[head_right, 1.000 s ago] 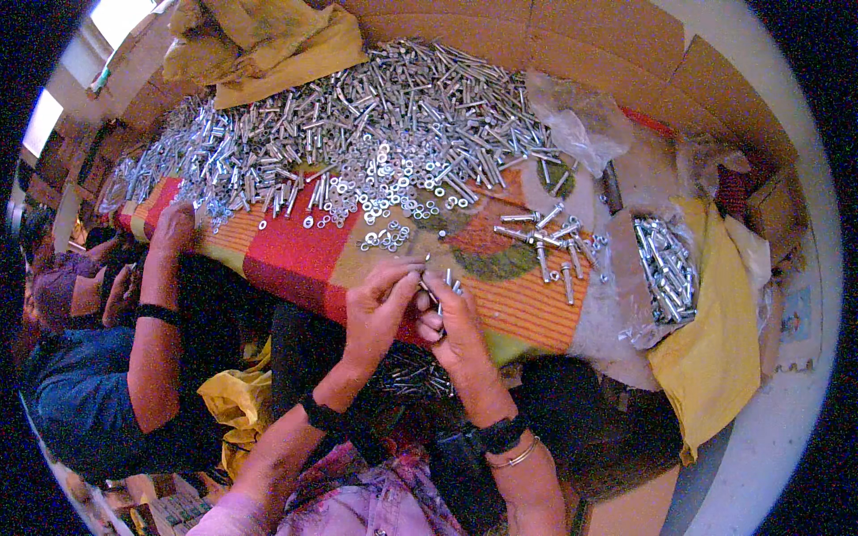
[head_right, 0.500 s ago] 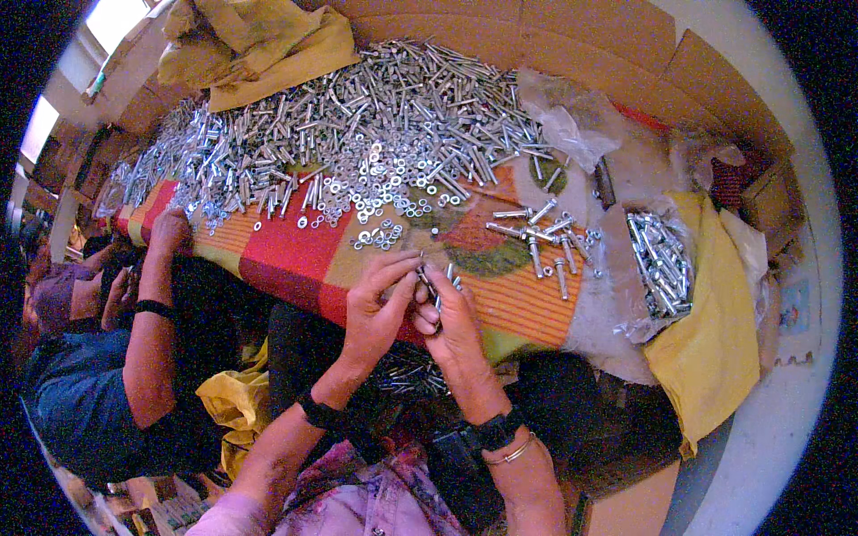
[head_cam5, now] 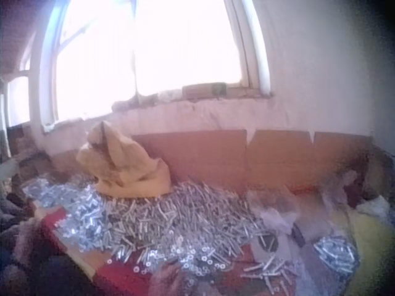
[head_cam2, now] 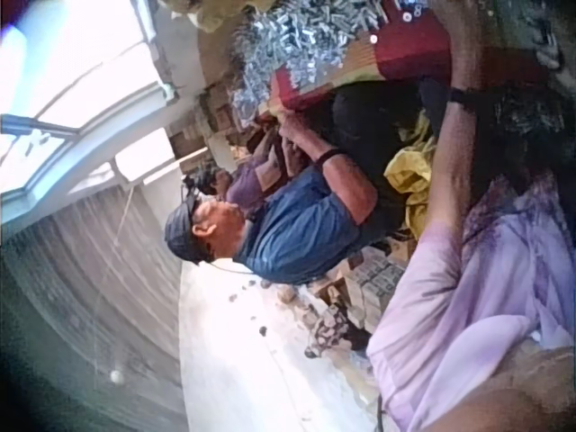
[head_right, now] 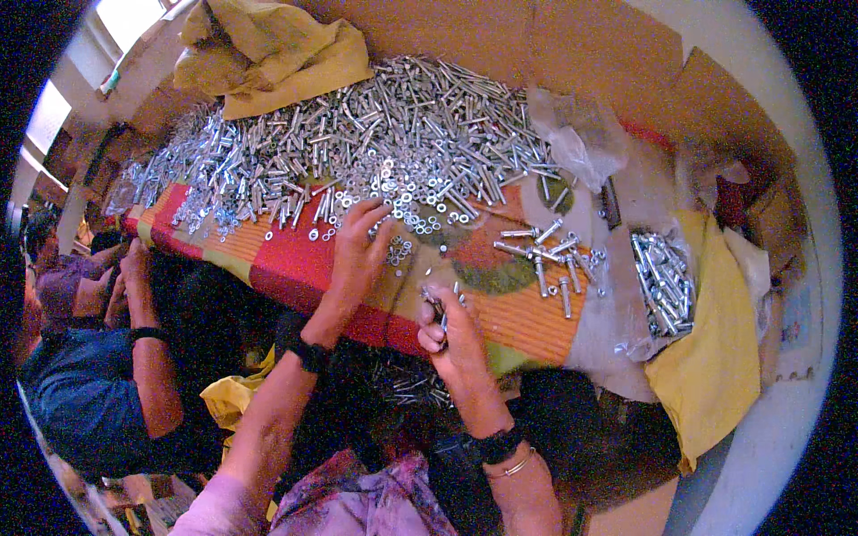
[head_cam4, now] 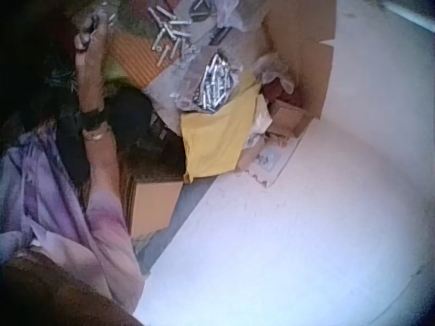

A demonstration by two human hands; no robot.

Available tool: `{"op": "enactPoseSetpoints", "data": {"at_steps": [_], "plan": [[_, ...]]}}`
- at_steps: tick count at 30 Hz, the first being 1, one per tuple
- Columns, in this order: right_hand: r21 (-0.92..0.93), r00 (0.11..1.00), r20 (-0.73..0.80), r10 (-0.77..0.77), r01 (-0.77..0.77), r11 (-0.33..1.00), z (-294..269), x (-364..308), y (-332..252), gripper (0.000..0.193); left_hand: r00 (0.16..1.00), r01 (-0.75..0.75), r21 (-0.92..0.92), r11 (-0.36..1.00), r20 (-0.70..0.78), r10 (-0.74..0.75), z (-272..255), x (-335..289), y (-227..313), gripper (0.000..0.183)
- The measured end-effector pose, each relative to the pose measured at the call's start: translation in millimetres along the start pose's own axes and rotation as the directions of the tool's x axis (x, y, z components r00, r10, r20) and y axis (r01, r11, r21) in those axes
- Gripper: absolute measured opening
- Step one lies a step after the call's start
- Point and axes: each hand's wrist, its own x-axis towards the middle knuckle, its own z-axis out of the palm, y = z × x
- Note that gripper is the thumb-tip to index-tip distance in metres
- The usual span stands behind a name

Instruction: Sorting and assembling metal bolts and washers from a pile on a table.

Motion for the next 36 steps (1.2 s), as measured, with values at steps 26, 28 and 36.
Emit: {"op": "enactPoseSetpoints", "data": {"at_steps": [26,28,36], "plan": [[0.017,0.999,-0.037,-0.014,0.014,1.000,-27,22,9,0.018,0.976,0.189,-0.309,0.932,0.161,-0.145,-4,-66,56,0.017],[0.010,0.998,-0.067,-0.021,0.022,1.000,-25,21,10,0.018,0.972,0.207,-0.302,0.930,0.169,-0.161,-8,-64,63,0.017],[-0.762,0.748,0.083,-0.658,0.473,0.442,-27,13,8,0.022,0.944,0.324,-0.562,0.761,0.245,-0.221,-6,-67,71,0.021]]}}
